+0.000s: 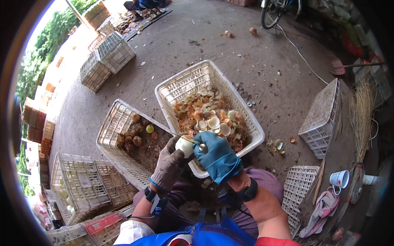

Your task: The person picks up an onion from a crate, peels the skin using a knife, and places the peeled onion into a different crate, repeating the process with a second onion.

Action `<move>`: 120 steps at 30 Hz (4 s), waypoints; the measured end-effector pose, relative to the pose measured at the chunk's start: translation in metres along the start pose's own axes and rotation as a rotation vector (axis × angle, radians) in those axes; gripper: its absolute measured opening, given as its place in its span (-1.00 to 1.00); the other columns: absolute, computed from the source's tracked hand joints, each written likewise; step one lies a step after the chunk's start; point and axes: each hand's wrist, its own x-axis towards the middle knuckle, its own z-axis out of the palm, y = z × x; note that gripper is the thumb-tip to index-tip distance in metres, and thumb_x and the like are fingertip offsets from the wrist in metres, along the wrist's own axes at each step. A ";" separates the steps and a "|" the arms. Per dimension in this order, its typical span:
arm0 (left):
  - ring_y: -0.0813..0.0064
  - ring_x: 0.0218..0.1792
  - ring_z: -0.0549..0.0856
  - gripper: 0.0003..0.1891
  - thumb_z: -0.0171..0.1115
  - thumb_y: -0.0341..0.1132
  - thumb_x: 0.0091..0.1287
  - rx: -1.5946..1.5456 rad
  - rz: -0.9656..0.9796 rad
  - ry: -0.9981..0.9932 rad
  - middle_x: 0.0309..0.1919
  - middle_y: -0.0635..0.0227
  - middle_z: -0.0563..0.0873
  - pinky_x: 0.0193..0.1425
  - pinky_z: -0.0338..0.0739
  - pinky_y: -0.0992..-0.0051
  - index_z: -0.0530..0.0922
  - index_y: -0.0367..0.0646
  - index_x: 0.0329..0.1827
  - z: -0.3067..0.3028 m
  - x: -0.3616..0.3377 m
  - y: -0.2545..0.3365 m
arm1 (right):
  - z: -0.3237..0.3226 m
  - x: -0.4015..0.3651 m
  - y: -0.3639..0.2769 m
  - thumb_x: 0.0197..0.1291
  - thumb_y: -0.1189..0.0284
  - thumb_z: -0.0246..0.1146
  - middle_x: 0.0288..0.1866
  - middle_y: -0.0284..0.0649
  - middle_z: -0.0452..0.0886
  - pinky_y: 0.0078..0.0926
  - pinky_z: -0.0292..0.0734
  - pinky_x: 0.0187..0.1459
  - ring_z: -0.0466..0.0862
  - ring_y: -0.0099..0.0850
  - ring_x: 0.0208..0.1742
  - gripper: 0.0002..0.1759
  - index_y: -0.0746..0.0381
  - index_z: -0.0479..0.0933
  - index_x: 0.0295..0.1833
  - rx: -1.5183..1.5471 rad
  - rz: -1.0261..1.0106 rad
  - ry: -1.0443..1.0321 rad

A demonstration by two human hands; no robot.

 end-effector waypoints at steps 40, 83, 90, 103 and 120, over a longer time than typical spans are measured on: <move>-0.04 0.32 0.66 -0.09 0.40 0.33 0.35 -0.500 -0.004 0.063 0.35 -0.06 0.63 0.31 0.69 0.07 0.44 -0.29 0.47 -0.034 0.000 0.011 | -0.020 0.015 0.021 0.39 0.47 0.37 0.21 0.07 0.75 -0.29 0.72 0.13 0.81 -0.08 0.15 -0.57 0.30 0.62 0.34 -0.040 0.150 0.045; 0.05 0.15 0.79 -0.59 0.43 -0.32 0.33 1.287 -0.177 0.848 0.10 0.10 0.83 0.24 0.67 0.24 0.70 -0.02 0.26 -0.393 0.176 -0.035 | 0.036 0.041 0.016 0.52 0.41 0.30 0.24 -0.16 0.76 -0.46 0.61 0.14 0.75 -0.43 0.10 -0.50 0.28 0.51 0.50 0.035 0.706 -0.292; -0.11 0.28 0.68 -0.53 0.36 -0.15 0.35 1.349 -0.281 0.807 0.27 -0.08 0.67 0.35 0.58 0.08 0.57 0.09 0.33 -0.425 0.246 -0.072 | 0.037 0.044 0.047 0.49 0.49 0.28 0.30 -0.03 0.70 -0.42 0.64 0.17 0.77 -0.35 0.14 -0.50 0.40 0.49 0.47 -0.029 0.935 -0.290; 0.44 0.00 0.77 -0.38 0.54 -0.36 0.35 0.327 -0.011 0.548 0.10 0.34 0.69 0.04 0.81 0.37 0.43 -0.12 0.42 -0.332 0.131 -0.022 | 0.029 -0.005 0.043 0.46 0.48 0.29 0.05 -0.13 0.80 -0.44 0.69 0.08 0.80 -0.45 -0.08 -0.57 0.39 0.58 0.37 0.127 0.542 -0.142; 0.56 0.06 0.70 -0.29 0.67 -0.34 0.12 0.562 0.074 0.001 0.09 0.33 0.73 0.19 0.66 0.47 0.52 -0.23 0.35 -0.019 0.000 0.033 | -0.001 -0.008 0.014 0.42 0.48 0.32 0.04 0.01 0.80 -0.20 0.70 0.02 0.81 -0.04 0.02 -0.65 0.19 0.69 0.27 -0.320 -0.062 -0.160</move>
